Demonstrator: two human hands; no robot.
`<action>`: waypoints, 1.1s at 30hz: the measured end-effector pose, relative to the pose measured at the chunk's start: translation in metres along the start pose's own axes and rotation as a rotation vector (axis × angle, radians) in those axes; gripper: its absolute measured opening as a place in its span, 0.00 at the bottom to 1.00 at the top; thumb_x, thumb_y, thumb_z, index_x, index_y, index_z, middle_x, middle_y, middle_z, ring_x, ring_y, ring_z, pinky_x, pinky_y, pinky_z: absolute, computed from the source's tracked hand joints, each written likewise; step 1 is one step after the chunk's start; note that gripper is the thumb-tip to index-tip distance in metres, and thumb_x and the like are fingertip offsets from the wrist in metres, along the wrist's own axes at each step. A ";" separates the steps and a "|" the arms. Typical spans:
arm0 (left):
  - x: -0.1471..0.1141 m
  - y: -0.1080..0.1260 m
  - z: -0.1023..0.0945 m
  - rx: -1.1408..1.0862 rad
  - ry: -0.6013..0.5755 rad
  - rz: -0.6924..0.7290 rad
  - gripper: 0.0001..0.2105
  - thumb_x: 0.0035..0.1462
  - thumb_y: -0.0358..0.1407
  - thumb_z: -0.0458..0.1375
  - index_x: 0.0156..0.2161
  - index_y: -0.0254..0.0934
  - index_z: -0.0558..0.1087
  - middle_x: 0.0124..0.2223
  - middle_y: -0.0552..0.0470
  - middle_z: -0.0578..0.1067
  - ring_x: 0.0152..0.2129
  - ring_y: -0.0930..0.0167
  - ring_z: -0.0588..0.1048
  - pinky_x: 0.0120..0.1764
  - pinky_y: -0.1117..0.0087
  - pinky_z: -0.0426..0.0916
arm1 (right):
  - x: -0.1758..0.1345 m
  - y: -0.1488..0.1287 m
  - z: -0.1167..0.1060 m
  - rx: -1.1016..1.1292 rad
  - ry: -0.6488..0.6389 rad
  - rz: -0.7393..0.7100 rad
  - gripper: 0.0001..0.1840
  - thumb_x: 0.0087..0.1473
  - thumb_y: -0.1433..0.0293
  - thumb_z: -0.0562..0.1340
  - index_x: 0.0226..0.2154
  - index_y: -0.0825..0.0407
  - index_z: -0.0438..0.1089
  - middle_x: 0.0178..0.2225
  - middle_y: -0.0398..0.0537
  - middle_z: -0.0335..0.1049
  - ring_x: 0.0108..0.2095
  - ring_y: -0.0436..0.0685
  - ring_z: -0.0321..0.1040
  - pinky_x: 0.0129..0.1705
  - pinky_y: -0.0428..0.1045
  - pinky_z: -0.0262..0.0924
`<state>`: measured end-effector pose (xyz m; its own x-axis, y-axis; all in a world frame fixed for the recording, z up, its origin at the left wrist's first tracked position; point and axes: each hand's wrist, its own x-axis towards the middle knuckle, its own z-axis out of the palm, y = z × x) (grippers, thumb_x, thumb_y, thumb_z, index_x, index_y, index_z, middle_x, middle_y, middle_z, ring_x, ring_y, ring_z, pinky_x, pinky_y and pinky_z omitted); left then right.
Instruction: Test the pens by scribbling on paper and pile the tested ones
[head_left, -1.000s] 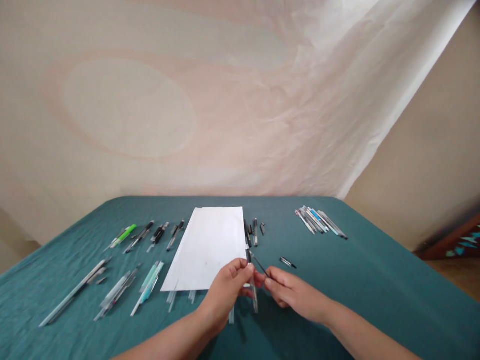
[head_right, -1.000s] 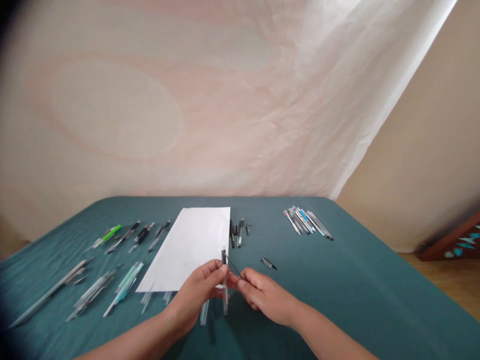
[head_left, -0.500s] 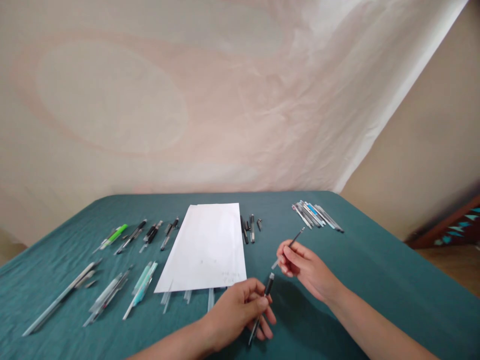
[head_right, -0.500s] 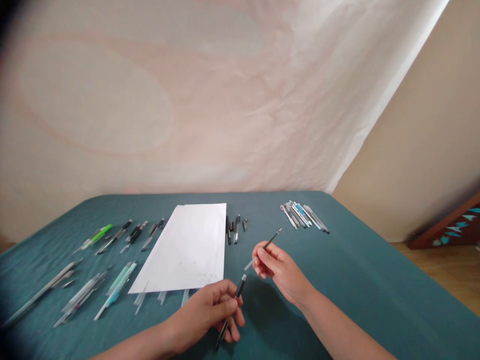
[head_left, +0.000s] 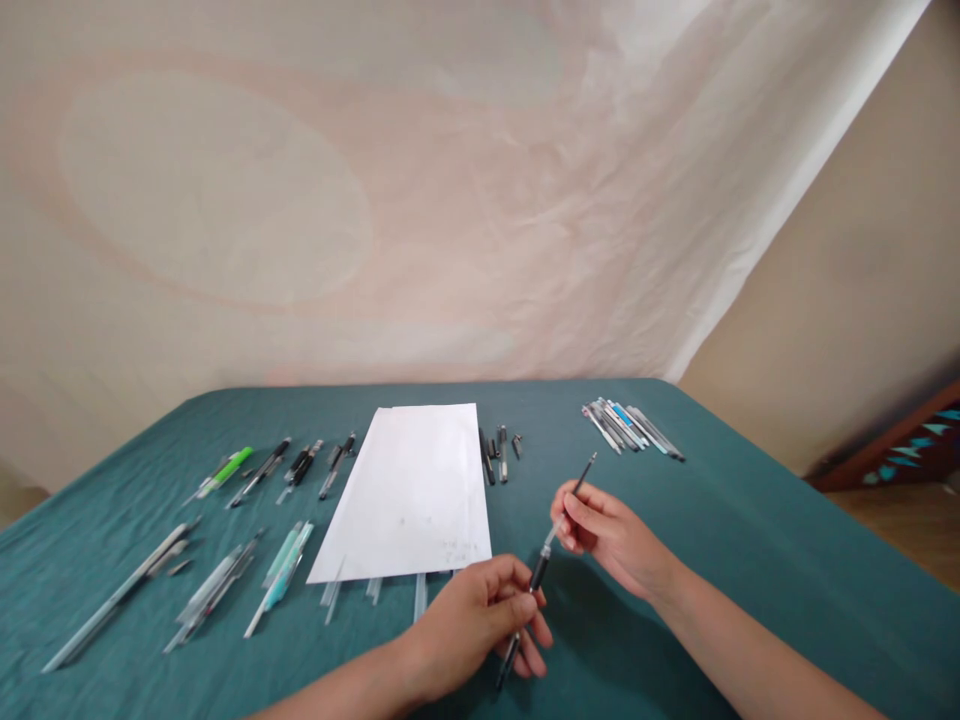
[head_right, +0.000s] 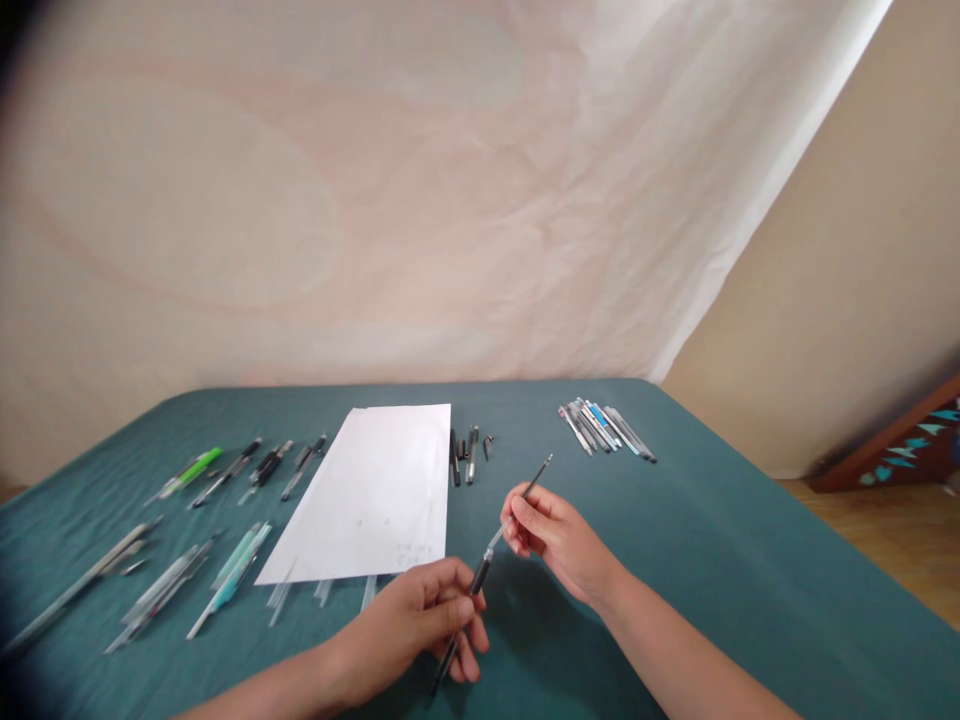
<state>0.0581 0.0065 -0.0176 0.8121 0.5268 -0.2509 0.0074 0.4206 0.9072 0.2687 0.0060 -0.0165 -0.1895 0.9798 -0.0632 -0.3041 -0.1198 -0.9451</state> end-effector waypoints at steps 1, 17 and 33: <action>0.000 0.001 0.000 -0.004 0.003 -0.005 0.12 0.55 0.41 0.56 0.37 0.33 0.62 0.31 0.48 0.75 0.23 0.71 0.76 0.27 0.72 0.65 | 0.000 0.000 -0.001 -0.001 -0.004 -0.001 0.13 0.56 0.59 0.59 0.31 0.53 0.64 0.24 0.41 0.61 0.23 0.47 0.56 0.26 0.45 0.47; -0.004 0.004 -0.001 -0.075 -0.070 -0.066 0.12 0.55 0.41 0.55 0.38 0.33 0.64 0.31 0.47 0.75 0.22 0.70 0.76 0.27 0.71 0.67 | 0.001 0.004 -0.009 -0.028 -0.044 -0.008 0.11 0.56 0.63 0.59 0.31 0.55 0.66 0.25 0.43 0.63 0.24 0.47 0.58 0.27 0.44 0.51; -0.006 0.010 -0.001 -0.161 -0.087 -0.058 0.09 0.59 0.38 0.52 0.39 0.32 0.66 0.31 0.45 0.74 0.24 0.69 0.76 0.31 0.67 0.68 | -0.003 -0.009 -0.006 -0.115 -0.110 -0.051 0.20 0.54 0.60 0.61 0.46 0.53 0.66 0.26 0.41 0.59 0.21 0.44 0.50 0.21 0.43 0.43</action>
<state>0.0531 0.0080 -0.0075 0.8608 0.4351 -0.2641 -0.0324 0.5647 0.8247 0.2779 0.0049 -0.0103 -0.2797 0.9600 0.0152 -0.2079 -0.0451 -0.9771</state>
